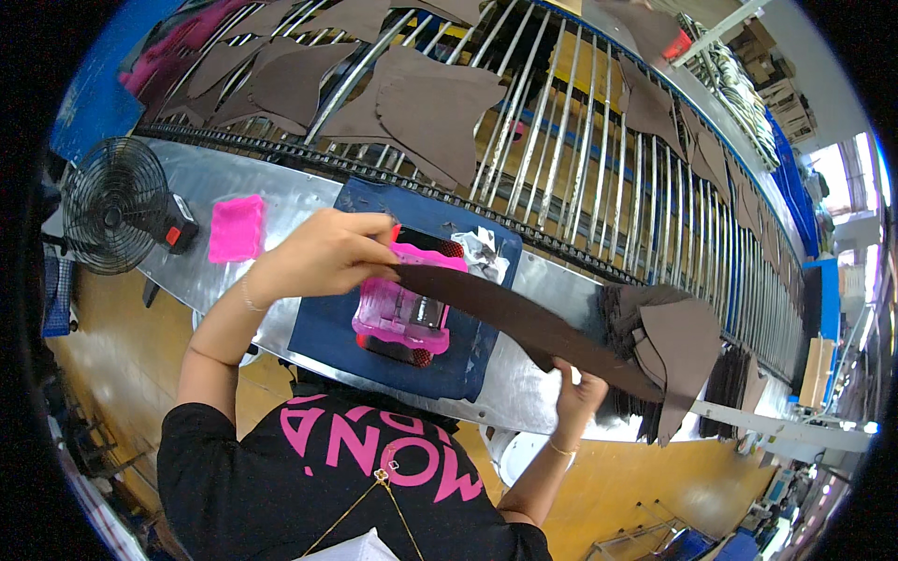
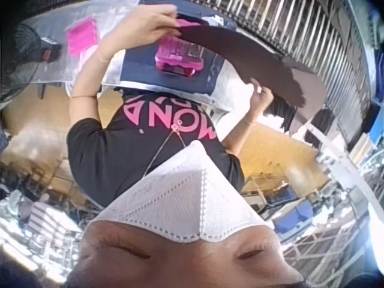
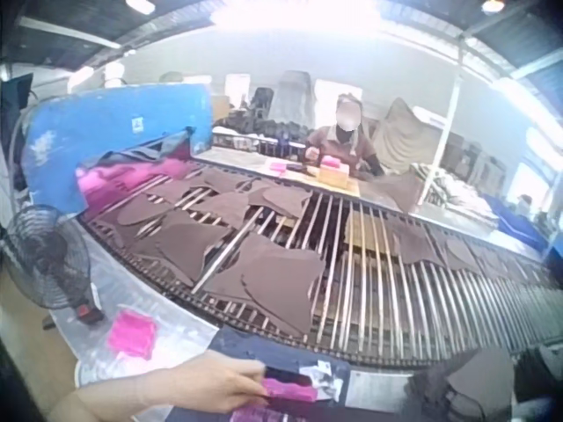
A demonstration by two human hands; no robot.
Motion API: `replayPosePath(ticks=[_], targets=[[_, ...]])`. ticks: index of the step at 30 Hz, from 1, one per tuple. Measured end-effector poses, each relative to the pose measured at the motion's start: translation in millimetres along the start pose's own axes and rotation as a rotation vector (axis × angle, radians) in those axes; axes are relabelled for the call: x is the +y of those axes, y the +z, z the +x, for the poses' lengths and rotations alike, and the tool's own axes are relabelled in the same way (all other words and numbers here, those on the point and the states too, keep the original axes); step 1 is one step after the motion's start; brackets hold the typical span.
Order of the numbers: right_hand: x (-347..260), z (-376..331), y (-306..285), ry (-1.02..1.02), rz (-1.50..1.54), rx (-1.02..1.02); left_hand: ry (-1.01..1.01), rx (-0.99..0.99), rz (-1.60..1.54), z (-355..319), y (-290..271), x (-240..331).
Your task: The person repeatedly picks up brown fabric pieces from a stack and places them onto a moving conveyor belt. The person handles the pieces one at a time, positioning them on the belt as it moves.
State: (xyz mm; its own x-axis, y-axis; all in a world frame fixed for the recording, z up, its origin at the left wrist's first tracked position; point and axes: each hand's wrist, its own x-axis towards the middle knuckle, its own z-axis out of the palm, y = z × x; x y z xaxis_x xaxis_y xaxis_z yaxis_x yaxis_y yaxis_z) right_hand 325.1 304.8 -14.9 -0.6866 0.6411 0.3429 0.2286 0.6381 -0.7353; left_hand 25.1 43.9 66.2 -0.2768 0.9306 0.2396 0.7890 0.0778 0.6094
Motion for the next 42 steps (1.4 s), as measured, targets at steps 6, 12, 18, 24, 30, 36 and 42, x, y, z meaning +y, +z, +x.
replayPosePath(ticks=[6, 12, 18, 24, 30, 36, 42], targets=[[-23.1, 24.5, -77.6, 0.096, 0.274, 0.308, 0.228, 0.044, 0.125, 47.3, 34.1, 26.3], [-24.7, 109.7, -47.8, 0.139, -0.010, 0.322, 0.028, 0.320, 0.048, 51.2, -0.5, 24.6], [62.2, 188.3, 37.2, 0.260, 0.211, 0.141, -0.128, 0.429, 0.010, 11.4, -20.7, 5.4], [158.5, 216.2, 81.3, 0.432, 0.250, 0.067, -0.373, 0.420, -0.085, -15.9, -27.7, -6.3], [80.5, 195.3, 60.8, 0.134, -0.216, 0.195, -0.387, 0.455, -0.126, -20.8, -15.8, -11.8], [10.5, 116.0, -79.8, 0.049, -0.481, 0.615, -0.388, 0.418, -0.168, -18.9, -10.2, -18.6], [110.8, 23.8, -188.2, 0.918, -0.954, 0.369, -0.334, 0.371, -0.190, -8.0, 0.7, -21.4]])
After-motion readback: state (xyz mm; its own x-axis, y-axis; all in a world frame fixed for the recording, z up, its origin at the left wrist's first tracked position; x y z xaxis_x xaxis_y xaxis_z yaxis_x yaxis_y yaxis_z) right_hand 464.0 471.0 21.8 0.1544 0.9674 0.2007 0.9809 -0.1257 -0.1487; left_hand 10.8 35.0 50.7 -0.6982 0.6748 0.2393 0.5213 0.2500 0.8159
